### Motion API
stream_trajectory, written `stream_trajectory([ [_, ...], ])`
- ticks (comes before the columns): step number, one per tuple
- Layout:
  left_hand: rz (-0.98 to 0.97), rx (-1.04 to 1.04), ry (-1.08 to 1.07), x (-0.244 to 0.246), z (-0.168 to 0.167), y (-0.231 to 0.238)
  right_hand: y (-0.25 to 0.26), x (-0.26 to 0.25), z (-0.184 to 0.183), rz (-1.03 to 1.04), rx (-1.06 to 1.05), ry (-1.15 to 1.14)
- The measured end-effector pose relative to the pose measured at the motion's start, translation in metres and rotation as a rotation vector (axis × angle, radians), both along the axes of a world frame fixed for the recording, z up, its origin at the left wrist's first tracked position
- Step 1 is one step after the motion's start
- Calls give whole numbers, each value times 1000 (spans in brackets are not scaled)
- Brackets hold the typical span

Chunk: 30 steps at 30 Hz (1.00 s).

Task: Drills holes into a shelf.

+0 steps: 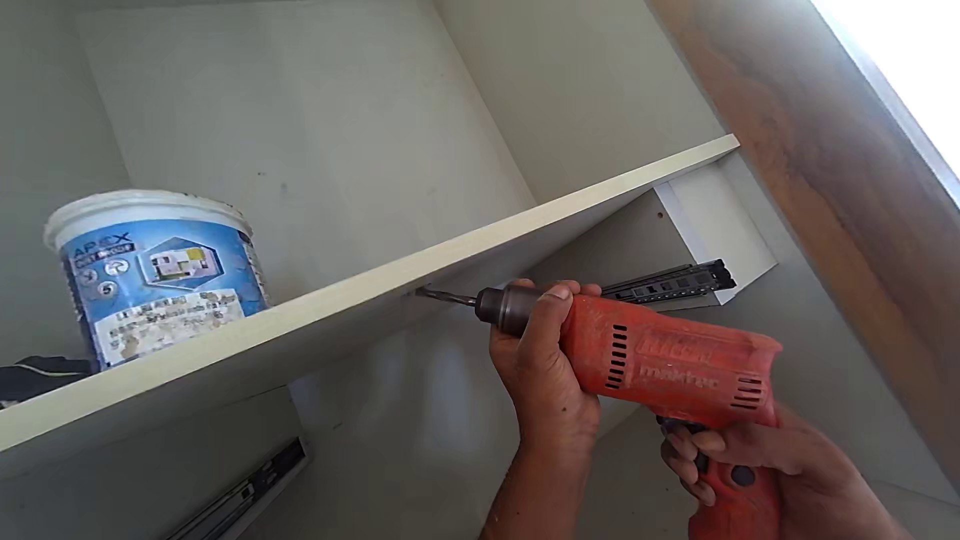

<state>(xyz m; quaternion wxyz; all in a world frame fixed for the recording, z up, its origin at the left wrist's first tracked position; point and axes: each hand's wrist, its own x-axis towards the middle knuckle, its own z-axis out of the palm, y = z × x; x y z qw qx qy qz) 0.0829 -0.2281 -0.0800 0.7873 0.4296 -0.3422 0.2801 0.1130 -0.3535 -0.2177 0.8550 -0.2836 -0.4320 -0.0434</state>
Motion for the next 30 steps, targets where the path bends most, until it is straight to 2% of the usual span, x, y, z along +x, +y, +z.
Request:
stream_trajectory([
  [4, -65, 26, 0, -2, -2, 4, 2, -4, -6, -23, 11, -43],
  [10, -15, 59, 35, -2, -11, 13, 25, -4, -24, 39, 89, 6],
  [16, -10, 76, 104, 1, -25, 3, 13, -3, -41, -2, 93, 41],
  [22, -19, 91, 114, -3, -20, -9, 3, -8, -38, -24, 89, 34],
  [30, 2, 104, 124, -4, -14, -1, 12, -10, -33, -22, 100, 31],
])
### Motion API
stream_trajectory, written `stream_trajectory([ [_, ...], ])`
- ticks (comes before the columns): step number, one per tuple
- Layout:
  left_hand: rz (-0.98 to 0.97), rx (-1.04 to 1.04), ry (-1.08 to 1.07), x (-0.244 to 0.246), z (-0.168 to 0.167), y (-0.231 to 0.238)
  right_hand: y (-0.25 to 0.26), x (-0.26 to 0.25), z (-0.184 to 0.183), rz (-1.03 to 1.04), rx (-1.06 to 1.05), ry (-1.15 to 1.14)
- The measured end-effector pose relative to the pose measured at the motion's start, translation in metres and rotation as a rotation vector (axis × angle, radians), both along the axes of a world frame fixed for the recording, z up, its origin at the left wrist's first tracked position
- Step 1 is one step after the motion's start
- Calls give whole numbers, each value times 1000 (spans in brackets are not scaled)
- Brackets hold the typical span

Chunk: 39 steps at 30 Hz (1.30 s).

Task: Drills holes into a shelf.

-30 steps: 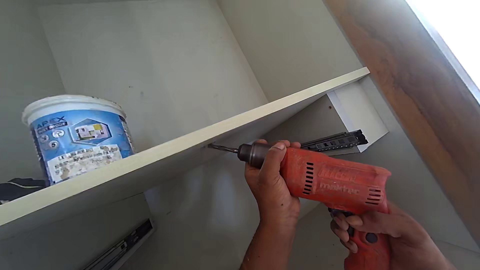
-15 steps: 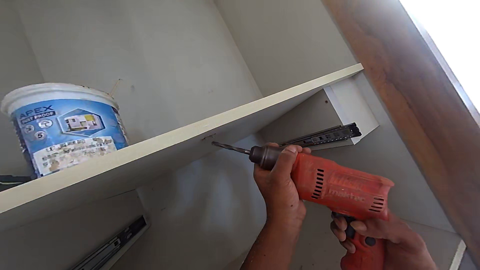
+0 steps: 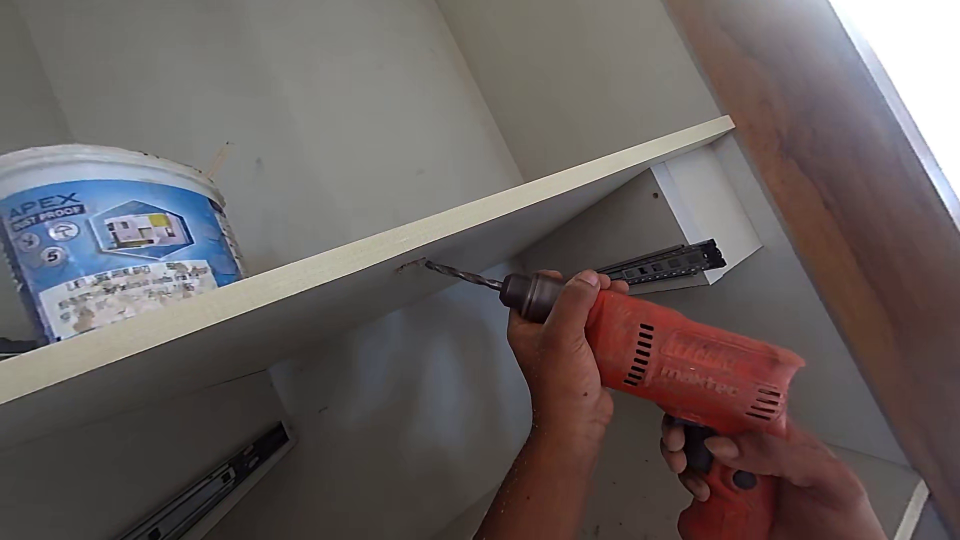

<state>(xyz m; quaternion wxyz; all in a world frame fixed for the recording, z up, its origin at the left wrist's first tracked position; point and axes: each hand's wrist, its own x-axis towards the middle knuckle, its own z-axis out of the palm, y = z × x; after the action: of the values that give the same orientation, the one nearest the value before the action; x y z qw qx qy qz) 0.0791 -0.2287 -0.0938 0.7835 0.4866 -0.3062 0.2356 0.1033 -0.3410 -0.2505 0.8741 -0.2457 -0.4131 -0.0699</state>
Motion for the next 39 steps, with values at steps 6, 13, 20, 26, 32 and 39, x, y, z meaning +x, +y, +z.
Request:
stream_trajectory([
  [6, 23, 14, -23, -3, 2, 4, 6, 1, 1, 11, 13, 3],
  [13, 30, 28, -23, -2, 4, 3, 5, 0, 4, 17, 30, 43],
  [20, 4, 1, -57, 0, 7, -3, -7, 3, 12, 12, -10, 2],
  [26, 11, -24, -39, 4, 8, -3, -3, 6, 11, 38, 7, 24],
  [32, 28, 3, -68, 3, 9, 1, 4, 6, 12, 2, 37, -1],
  [39, 42, 11, -107, 2, 9, 13, 19, 7, 9, -3, 56, -26],
])
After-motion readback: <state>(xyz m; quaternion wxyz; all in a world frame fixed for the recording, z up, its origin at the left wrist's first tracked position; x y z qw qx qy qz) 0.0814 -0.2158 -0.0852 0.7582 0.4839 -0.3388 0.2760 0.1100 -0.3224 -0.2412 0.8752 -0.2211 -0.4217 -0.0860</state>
